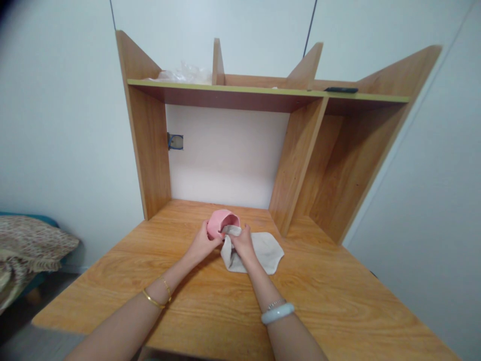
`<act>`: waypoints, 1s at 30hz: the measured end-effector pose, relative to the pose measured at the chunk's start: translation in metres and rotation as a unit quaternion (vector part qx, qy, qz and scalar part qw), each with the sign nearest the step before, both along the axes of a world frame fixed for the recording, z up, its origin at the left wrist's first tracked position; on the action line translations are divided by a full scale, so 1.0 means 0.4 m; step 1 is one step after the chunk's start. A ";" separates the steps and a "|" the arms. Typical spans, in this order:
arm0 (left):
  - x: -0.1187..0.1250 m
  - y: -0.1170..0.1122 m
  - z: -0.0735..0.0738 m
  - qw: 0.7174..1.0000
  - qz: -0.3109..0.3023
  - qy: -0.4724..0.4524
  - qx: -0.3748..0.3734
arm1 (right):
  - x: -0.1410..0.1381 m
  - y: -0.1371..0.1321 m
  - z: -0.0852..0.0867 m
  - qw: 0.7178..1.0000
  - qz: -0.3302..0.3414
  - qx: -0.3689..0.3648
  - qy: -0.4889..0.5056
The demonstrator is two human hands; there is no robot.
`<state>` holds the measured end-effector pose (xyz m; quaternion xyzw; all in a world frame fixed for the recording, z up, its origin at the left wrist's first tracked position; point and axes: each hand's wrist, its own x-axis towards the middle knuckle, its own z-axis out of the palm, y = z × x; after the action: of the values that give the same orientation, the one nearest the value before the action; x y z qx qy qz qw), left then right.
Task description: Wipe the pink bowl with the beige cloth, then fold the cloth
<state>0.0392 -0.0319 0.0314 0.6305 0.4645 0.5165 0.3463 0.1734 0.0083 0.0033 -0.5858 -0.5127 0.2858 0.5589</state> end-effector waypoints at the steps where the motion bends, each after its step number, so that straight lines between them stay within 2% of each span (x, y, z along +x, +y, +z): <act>1: -0.001 0.000 -0.001 1.000 -0.004 -0.001 -0.004 | 0.006 0.002 0.002 1.000 -0.009 -0.014 -0.007; 4: -0.003 0.000 -0.005 1.000 -0.016 0.008 -0.009 | 0.024 0.003 0.012 0.997 -0.046 -0.038 -0.055; 8: -0.010 -0.002 -0.003 0.997 -0.023 0.068 -0.002 | 0.043 -0.007 0.029 0.987 -0.069 -0.024 -0.146; 12: -0.023 -0.006 0.011 0.986 0.001 0.164 0.016 | 0.050 -0.030 0.049 0.972 -0.061 -0.007 -0.226; 15: -0.030 -0.010 0.022 0.981 0.017 0.188 0.032 | 0.047 -0.045 0.057 0.964 -0.046 0.000 -0.261; 19: -0.033 -0.013 0.030 0.982 0.031 0.186 0.027 | 0.042 -0.051 0.050 0.973 -0.008 0.027 -0.229; 23: -0.036 -0.005 0.020 0.982 0.032 0.187 0.015 | 0.041 -0.050 0.040 0.981 0.008 0.052 -0.185; 30: -0.041 0.034 -0.006 0.998 -0.049 0.022 0.023 | 0.031 -0.051 0.035 0.990 -0.029 0.063 -0.125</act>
<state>0.0228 -0.0182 0.0291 0.6713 0.4284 0.4961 0.3460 0.1857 -0.0121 0.0173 -0.5949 -0.5785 0.1611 0.5343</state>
